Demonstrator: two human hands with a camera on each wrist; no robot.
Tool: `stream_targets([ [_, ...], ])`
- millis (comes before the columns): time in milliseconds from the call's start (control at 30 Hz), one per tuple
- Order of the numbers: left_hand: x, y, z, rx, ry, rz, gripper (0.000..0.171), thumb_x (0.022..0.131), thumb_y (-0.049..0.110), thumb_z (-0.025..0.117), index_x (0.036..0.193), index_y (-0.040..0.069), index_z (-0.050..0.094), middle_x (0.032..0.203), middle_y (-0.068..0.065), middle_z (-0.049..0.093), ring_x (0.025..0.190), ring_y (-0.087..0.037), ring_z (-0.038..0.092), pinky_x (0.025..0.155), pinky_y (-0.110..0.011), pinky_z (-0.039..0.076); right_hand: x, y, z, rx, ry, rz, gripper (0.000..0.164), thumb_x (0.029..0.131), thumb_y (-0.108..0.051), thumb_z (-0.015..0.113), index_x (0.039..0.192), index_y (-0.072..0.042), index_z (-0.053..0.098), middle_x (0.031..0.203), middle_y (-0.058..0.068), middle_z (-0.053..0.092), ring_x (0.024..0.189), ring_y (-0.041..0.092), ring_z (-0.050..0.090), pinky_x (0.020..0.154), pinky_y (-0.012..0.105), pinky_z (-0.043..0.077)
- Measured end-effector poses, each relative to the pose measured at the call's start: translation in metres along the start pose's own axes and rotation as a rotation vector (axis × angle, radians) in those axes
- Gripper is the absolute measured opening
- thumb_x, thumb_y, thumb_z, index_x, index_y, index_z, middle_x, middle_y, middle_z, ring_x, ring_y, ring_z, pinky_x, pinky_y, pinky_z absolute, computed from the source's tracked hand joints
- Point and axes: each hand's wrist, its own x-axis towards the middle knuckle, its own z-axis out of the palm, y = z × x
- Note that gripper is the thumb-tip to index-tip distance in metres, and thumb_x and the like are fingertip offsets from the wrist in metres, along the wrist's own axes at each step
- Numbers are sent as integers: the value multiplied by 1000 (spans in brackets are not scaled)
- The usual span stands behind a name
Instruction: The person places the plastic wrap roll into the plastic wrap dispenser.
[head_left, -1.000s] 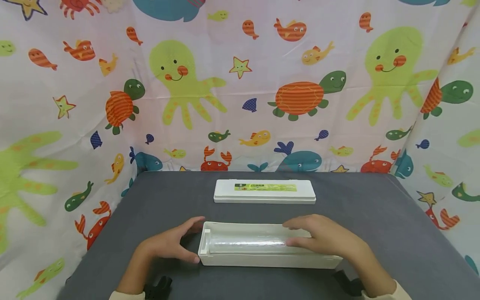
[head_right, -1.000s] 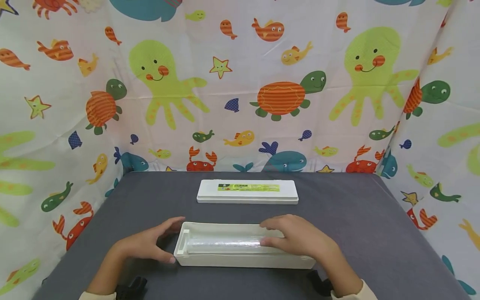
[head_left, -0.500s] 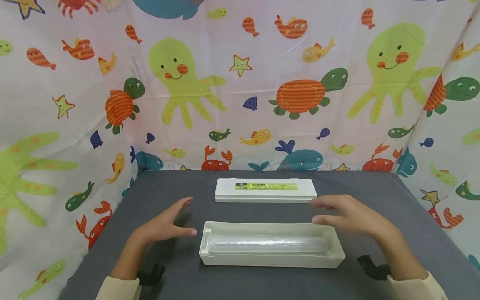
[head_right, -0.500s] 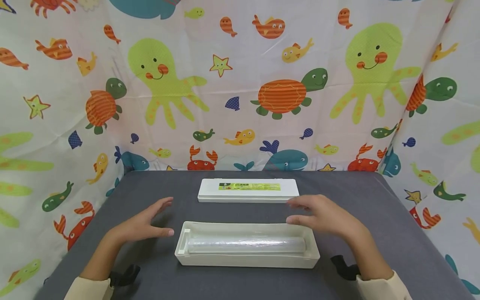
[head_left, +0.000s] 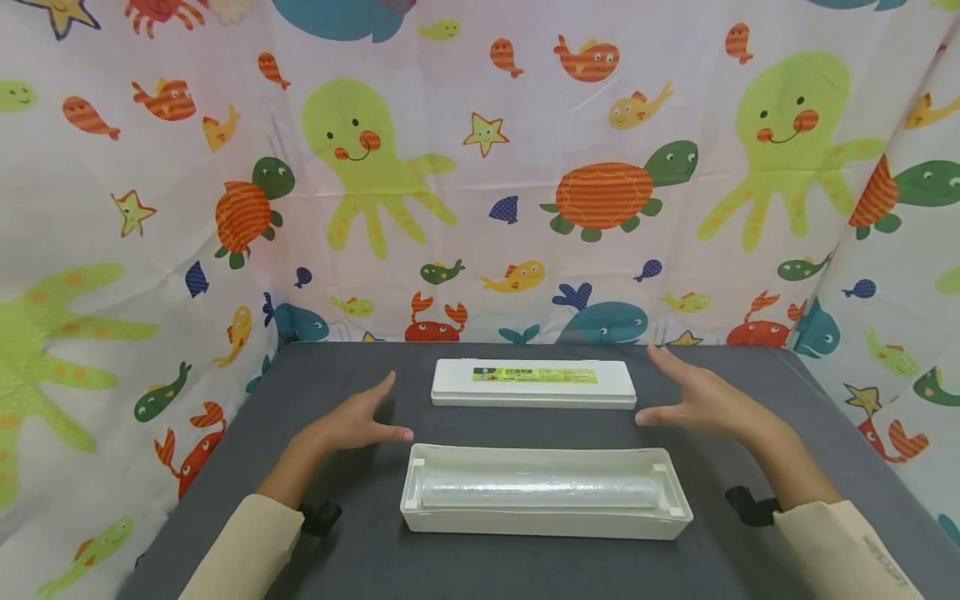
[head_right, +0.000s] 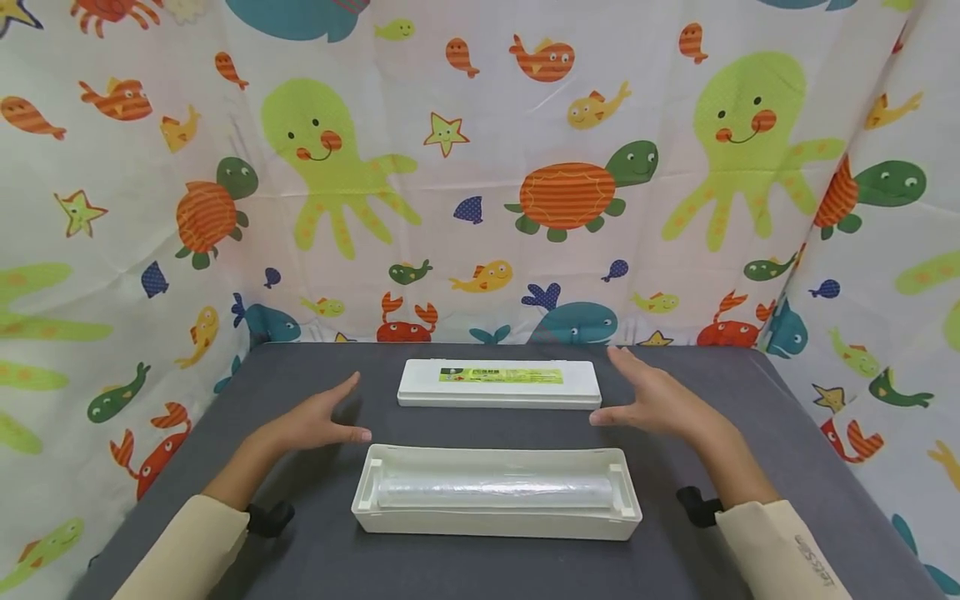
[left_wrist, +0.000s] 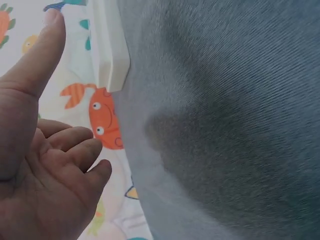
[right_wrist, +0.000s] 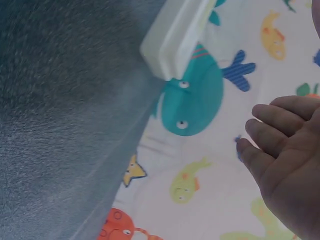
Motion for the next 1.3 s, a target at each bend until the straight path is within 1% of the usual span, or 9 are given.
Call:
stream_targets([
  [100,8,2,-2,12,6,-15,114,82,48,80,160,3,11,163,-21,18,147,-44,21,108,-61,28,10,7,4,6,-8,4,120,75,-55,83,156,4,19,159,30,20,141,54,24,102,67,30],
  [200,14,3,-2,30,14,-6,113,83,49,79,160,3,12,162,-21,20,146,-44,23,108,-61,28,19,15,9,15,-23,9,120,75,-53,84,156,7,18,158,32,19,140,55,24,103,68,29],
  [333,23,8,0,42,24,6,112,82,48,81,160,4,14,161,-20,24,145,-42,26,108,-59,30,30,24,18,17,-65,32,123,74,-55,84,155,9,16,156,35,20,138,57,26,100,69,31],
  [433,29,14,0,47,16,-9,113,80,49,82,160,5,15,161,-19,25,145,-41,27,108,-59,30,39,30,23,11,-90,54,124,74,-54,85,155,9,15,156,36,20,138,57,26,100,69,32],
  [667,47,27,1,69,-23,-37,115,79,51,83,159,1,16,161,-20,25,146,-40,26,110,-57,29,53,40,27,-11,-125,85,126,73,-52,86,153,13,14,155,38,19,138,57,26,103,68,29],
  [833,58,27,3,70,-38,-55,118,77,53,83,159,0,16,162,-19,23,147,-38,24,111,-55,27,59,43,30,-14,-143,73,125,74,-51,86,152,16,13,153,39,21,137,57,27,104,66,30],
  [1000,65,26,4,61,-53,-65,117,77,53,83,158,-2,17,161,-20,24,147,-38,23,112,-55,26,65,44,32,-8,-152,54,125,76,-51,85,151,16,12,153,40,20,137,57,27,104,65,29],
  [1167,72,22,7,53,-48,-78,116,78,52,83,157,-3,18,161,-21,25,147,-38,24,113,-54,25,69,48,36,2,-162,79,126,76,-53,84,152,15,11,154,38,20,138,56,27,106,65,28],
  [1300,77,21,10,41,-40,-67,114,79,51,82,157,-4,20,160,-21,27,147,-37,25,113,-53,25,72,53,41,-3,-170,89,126,76,-54,84,151,16,11,152,40,23,136,57,30,105,65,29],
])
